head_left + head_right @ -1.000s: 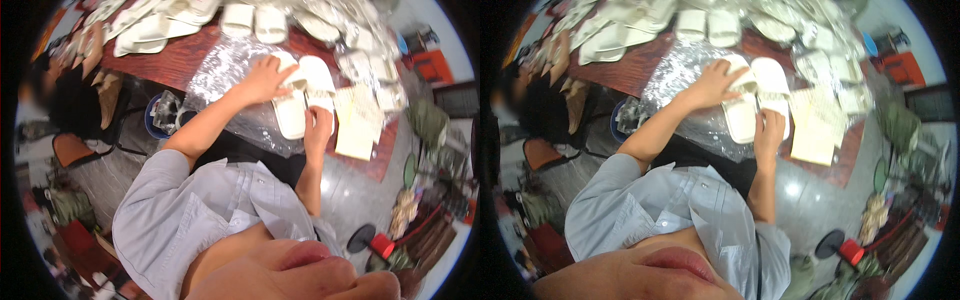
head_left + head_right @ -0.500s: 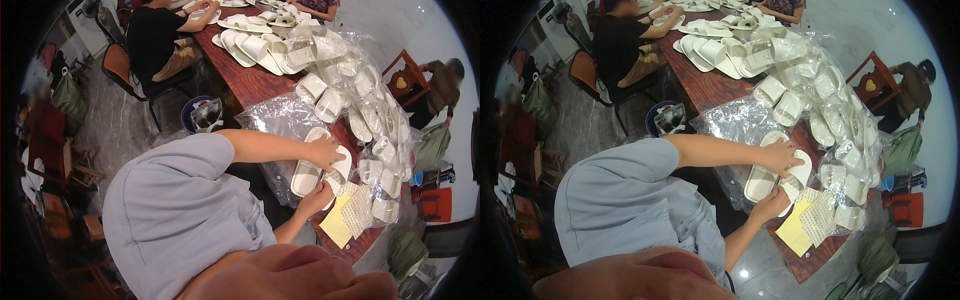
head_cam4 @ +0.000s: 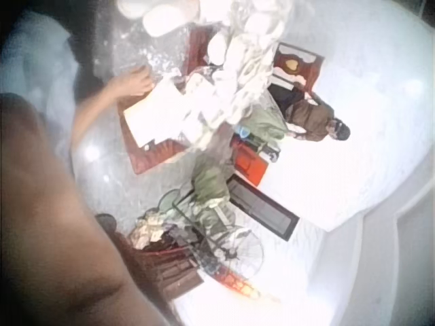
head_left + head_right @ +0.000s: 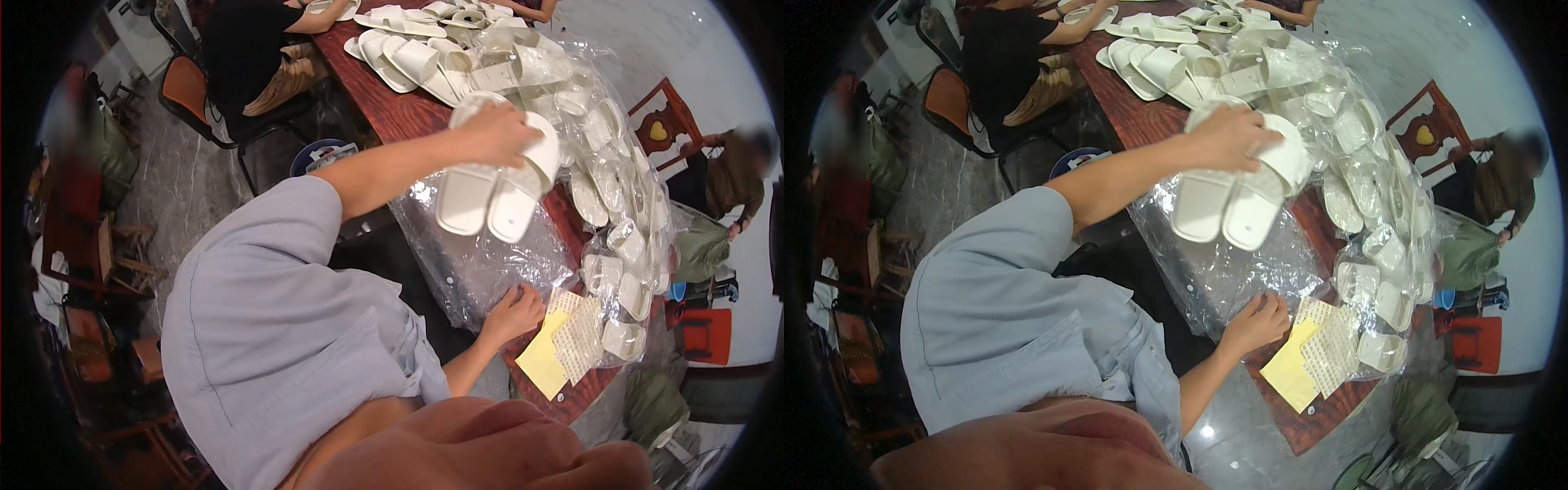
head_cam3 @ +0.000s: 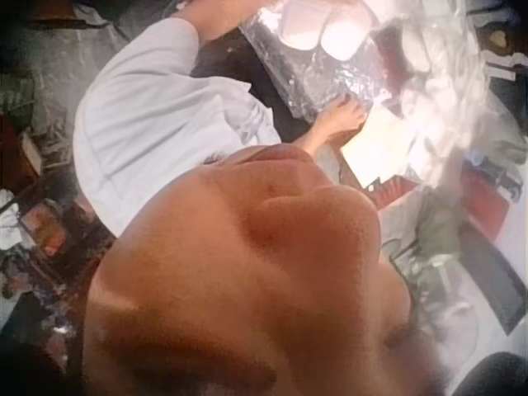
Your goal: The recorder is inspecting and tidying white sandals at a manufacturing table, occasionally placing them into plastic bags.
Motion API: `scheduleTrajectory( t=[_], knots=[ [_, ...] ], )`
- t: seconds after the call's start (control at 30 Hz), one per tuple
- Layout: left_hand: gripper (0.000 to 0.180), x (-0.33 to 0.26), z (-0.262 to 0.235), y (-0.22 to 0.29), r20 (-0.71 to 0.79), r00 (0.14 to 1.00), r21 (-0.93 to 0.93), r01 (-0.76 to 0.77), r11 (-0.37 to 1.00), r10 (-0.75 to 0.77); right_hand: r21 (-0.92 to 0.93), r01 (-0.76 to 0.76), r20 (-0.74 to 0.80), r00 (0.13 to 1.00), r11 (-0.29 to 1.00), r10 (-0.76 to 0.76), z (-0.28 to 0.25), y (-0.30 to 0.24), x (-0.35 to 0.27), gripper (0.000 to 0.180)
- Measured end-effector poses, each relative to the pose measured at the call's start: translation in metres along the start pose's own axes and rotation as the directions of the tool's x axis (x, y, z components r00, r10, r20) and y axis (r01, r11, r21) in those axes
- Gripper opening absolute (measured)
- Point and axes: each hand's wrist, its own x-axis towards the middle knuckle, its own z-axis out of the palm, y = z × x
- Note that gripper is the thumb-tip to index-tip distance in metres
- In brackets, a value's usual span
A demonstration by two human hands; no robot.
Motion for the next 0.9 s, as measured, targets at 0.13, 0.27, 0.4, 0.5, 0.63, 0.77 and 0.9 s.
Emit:
scheduleTrajectory(
  t=[0.13,0.27,0.4,0.5,0.63,0.77,0.9],
  knots=[
    [0.059,-0.018,-0.023,-0.093,-0.006,0.987,-0.002,0.158,0.987,-0.158,-0.06,0.0,-0.011,1.0,0.998,-0.001,0.003,-0.003,-0.001,0.027],
    [0.058,-0.017,-0.023,-0.222,0.046,0.945,-0.04,0.326,0.944,-0.325,-0.061,0.02,-0.002,1.0,0.998,-0.02,0.001,-0.001,-0.001,0.027],
    [0.053,0.034,-0.044,-0.368,0.047,0.873,0.058,0.482,0.874,-0.485,-0.06,0.037,-0.019,0.999,0.998,-0.038,0.001,-0.003,0.0,0.027],
    [0.057,0.078,-0.073,-0.43,-0.315,0.916,0.138,0.304,0.943,-0.249,-0.064,0.05,-0.048,0.997,0.997,-0.053,0.001,-0.006,0.003,0.024],
    [0.063,0.122,-0.085,-0.381,-0.533,0.836,0.346,0.355,0.869,-0.13,-0.076,0.018,-0.008,1.0,0.997,-0.019,0.0,-0.007,0.005,0.026],
    [0.064,0.097,-0.045,-0.22,-0.161,0.978,-0.019,-0.139,0.99,0.134,-0.054,-0.05,-0.027,0.998,0.997,0.049,0.0,-0.01,0.003,0.026],
    [0.049,-0.016,0.021,-0.035,0.033,0.807,-0.155,-0.578,0.801,0.589,-0.048,-0.07,-0.023,0.997,0.996,0.069,-0.001,-0.014,0.002,0.026]
  ],
)
